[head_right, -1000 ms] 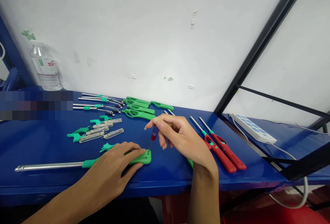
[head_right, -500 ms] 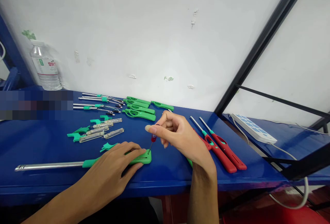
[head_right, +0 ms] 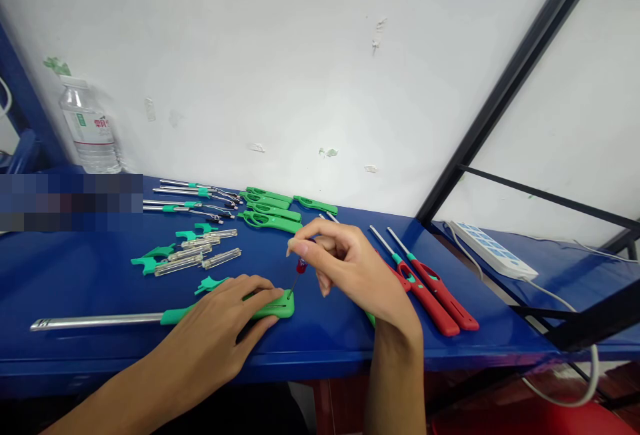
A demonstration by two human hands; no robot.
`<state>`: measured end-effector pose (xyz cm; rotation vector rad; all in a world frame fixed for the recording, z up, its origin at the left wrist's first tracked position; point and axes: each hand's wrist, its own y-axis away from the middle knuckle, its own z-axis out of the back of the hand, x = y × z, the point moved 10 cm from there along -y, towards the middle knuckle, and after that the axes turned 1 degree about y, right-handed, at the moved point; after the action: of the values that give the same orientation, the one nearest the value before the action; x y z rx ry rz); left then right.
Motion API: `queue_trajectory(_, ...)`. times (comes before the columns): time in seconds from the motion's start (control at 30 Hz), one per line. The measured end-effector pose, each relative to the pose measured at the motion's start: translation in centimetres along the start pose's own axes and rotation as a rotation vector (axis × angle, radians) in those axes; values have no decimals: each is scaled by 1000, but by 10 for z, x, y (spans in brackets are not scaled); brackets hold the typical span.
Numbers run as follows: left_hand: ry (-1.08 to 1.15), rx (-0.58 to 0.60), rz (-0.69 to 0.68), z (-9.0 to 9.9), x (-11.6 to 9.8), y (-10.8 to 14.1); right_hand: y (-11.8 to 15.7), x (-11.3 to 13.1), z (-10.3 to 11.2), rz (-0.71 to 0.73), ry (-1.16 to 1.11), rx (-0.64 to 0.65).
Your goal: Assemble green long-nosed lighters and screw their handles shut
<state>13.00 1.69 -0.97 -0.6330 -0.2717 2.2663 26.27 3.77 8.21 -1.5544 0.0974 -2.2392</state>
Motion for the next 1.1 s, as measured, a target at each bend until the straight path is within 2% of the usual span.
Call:
queue_trajectory(0.2, -9, 8, 10, -1, 0, 0, 3, 4, -6, 37, 30, 83)
queue_trajectory(0.83, -15, 6, -3, -1, 0, 1, -1, -2, 0, -61, -57, -56)
queue_trajectory(1.1, -29, 12, -3, 1, -2, -1, 2, 3, 0, -19, 21, -12)
